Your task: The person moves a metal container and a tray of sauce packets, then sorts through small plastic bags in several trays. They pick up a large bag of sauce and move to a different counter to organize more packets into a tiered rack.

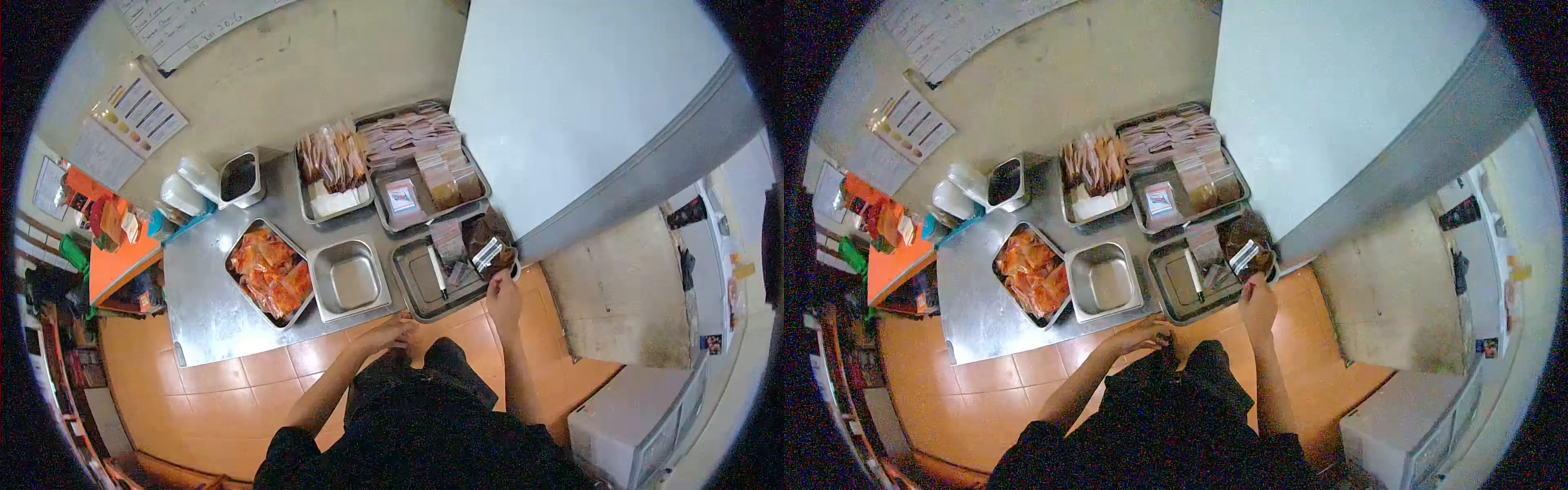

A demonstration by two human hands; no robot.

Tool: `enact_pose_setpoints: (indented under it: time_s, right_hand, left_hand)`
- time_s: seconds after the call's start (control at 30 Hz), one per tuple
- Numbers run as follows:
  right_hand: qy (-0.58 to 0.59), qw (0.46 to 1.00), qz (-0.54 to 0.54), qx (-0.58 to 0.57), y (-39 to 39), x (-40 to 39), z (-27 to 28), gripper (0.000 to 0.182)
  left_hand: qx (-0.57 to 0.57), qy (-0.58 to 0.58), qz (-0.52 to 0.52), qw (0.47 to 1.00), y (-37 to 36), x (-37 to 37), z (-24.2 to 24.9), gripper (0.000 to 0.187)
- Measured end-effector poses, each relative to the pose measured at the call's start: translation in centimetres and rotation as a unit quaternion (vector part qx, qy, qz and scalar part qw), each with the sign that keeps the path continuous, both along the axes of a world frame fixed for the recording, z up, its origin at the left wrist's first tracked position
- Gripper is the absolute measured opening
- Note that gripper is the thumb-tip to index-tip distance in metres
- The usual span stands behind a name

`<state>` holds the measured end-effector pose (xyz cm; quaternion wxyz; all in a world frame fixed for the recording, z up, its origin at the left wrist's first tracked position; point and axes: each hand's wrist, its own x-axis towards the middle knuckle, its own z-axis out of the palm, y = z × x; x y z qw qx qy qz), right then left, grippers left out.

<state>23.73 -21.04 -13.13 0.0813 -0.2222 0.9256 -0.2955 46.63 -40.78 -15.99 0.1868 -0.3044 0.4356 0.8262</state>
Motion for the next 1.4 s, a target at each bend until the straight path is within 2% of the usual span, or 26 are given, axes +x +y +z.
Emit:
enact_pose_setpoints:
  time_s: [0.03,0.07,0.1,0.13,0.17,0.23,0.27,0.3,0.37,0.4,0.43,0.5,0.57,0.6,0.67,0.73,0.77,0.83,0.87,0.93,1.03,1.1,1.17,1.23,1.3,1.4]
  right_hand:
    - [0.0,1.0,0.012,-0.004,-0.9,-0.8,1.1,0.029]
    - [0.111,0.985,0.136,0.006,-2.2,-1.2,3.6,0.038]
    - [0.219,0.942,0.253,0.015,-2.9,-1.5,4.9,0.048]
    - [0.134,0.939,0.31,0.069,-3.4,-2.3,4.1,0.058]
    - [0.136,0.936,0.318,0.069,-3.8,-2.9,3.5,0.058]
    - [0.112,0.902,0.416,0.0,-4.5,-3.6,2.4,0.06]
    - [0.079,0.895,0.439,0.025,-4.8,-4.1,1.9,0.049]
    - [0.081,0.889,0.45,0.022,-5.0,-4.6,1.7,0.049]
    - [0.065,0.865,0.495,0.057,-5.8,-5.7,1.4,0.034]
    - [0.073,0.857,0.506,0.066,-6.2,-6.2,1.9,0.026]
    - [0.111,0.853,0.508,0.041,-6.5,-6.5,1.7,0.028]
    - [0.078,0.832,0.547,0.054,-7.2,-7.6,2.2,0.028]
    - [0.028,0.78,0.624,0.048,-7.7,-8.5,1.6,0.028]
    - [-0.027,0.765,0.641,0.05,-8.0,-8.8,0.4,0.029]
    - [-0.095,0.754,0.644,0.087,-8.8,-8.6,0.5,0.029]
    - [-0.123,0.768,0.627,0.035,-9.0,-8.8,-0.6,0.03]
    - [-0.145,0.775,0.614,0.035,-9.1,-9.0,-0.2,0.03]
    - [-0.117,0.762,0.633,0.071,-9.2,-9.9,0.1,0.027]
    - [-0.094,0.755,0.641,0.106,-9.1,-10.3,0.1,0.024]
    - [-0.062,0.759,0.642,0.095,-8.9,-11.1,0.1,0.02]
    - [0.005,0.766,0.638,0.071,-9.0,-11.6,0.6,0.012]
    - [0.104,0.843,0.521,-0.084,-8.9,-11.0,1.0,0.01]
    - [0.113,0.857,0.492,-0.102,-9.2,-11.1,-0.3,0.013]
    - [0.15,0.887,0.428,-0.087,-9.3,-10.8,-0.3,0.015]
    - [0.142,0.89,0.426,-0.074,-9.3,-10.8,-0.4,0.015]
    - [0.147,0.901,0.404,-0.055,-9.5,-10.6,-0.6,0.017]
  left_hand:
    - [-0.087,-0.014,-0.056,0.995,0.0,-0.8,0.1,0.044]
    - [-0.174,-0.031,-0.112,0.978,-0.1,-1.2,0.1,0.045]
    - [-0.176,-0.033,-0.102,0.978,-0.4,-1.4,-1.0,0.045]
    - [-0.226,-0.05,-0.178,0.956,-0.6,-2.0,-2.5,0.044]
    - [-0.272,-0.067,-0.253,0.926,-0.3,-2.5,-3.4,0.045]
    - [-0.328,-0.083,-0.239,0.91,1.0,-3.6,1.4,0.044]
    - [-0.385,-0.099,-0.233,0.887,1.7,-4.1,3.2,0.045]
    - [-0.387,-0.105,-0.222,0.889,2.4,-4.5,3.4,0.045]
    - [-0.47,-0.02,-0.118,0.875,3.7,-5.7,3.7,0.044]
    - [-0.51,-0.017,-0.091,0.855,4.6,-6.1,0.3,0.04]
    - [-0.553,-0.022,-0.058,0.831,5.0,-6.8,-3.1,0.037]
    - [-0.504,0.051,-0.068,0.86,4.5,-8.9,-0.9,0.034]
    - [-0.551,-0.012,-0.01,0.835,4.9,-11.1,-0.2,0.032]
    - [-0.569,0.021,-0.024,0.822,4.8,-11.4,-0.7,0.031]
    - [-0.597,0.048,-0.024,0.801,4.2,-12.2,-1.7,0.031]
    - [-0.438,0.016,-0.024,0.899,4.2,-13.6,-3.1,0.031]
    - [-0.441,0.014,-0.013,0.897,4.2,-14.5,-5.4,0.031]
    - [-0.494,0.141,-0.02,0.858,3.8,-15.7,-10.3,0.032]
    - [-0.494,0.139,-0.017,0.858,4.3,-15.6,-9.3,0.032]
    - [-0.553,0.156,0.117,0.81,5.7,-15.5,-5.1,0.029]
    - [-0.57,0.149,0.158,0.792,5.7,-16.4,-1.5,0.025]
    - [-0.585,0.138,0.165,0.782,4.9,-17.5,-2.1,0.027]
    - [-0.668,0.049,0.258,0.696,4.2,-18.0,-2.0,0.028]
    - [-0.667,0.036,0.274,0.692,3.8,-18.1,-1.8,0.027]
    - [-0.666,0.024,0.289,0.687,3.3,-18.3,-1.4,0.027]
    - [-0.646,0.14,0.294,0.691,2.6,-18.5,-2.1,0.019]
